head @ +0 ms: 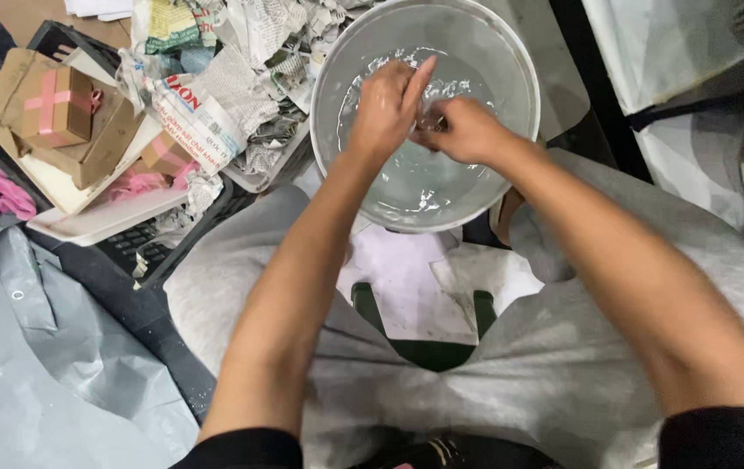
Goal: The person washes several small ceramic bowls and a glass by hand in a white bucket of water. They scrub the interior and exterior of each item, rinse them, and place them on a nearby shelf.
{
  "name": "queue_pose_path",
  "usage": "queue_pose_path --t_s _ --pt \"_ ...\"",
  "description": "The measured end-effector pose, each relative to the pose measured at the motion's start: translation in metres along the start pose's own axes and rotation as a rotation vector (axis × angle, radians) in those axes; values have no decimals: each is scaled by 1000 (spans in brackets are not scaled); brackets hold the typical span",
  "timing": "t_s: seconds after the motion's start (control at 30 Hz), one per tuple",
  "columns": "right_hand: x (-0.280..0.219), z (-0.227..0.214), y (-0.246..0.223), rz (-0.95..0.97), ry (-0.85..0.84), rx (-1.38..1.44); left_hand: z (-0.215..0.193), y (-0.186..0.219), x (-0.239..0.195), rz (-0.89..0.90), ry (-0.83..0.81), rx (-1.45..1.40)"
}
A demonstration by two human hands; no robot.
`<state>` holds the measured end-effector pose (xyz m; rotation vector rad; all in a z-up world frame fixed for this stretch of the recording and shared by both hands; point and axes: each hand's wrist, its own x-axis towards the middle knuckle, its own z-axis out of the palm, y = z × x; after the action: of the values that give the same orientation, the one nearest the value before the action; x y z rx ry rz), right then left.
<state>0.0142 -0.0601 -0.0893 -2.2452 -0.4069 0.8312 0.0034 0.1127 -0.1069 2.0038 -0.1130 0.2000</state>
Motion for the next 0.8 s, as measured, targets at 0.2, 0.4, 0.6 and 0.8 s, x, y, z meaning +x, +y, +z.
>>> queue_pose_path --t_s 0.2,0.4,0.6,0.8 --pt "-71 -44 -57 -246 177 116 -42 82 -10 -11 -59 54" --pt "-101 -52 -70 -113 157 85 -65 117 -28 56 -179 -151" --pt "-95 -55 -67 -141 102 491 -64 104 -21 31 -162 -182" --pt "-77 -43 -59 -70 241 770 -39 86 -5 -181 34 -170"
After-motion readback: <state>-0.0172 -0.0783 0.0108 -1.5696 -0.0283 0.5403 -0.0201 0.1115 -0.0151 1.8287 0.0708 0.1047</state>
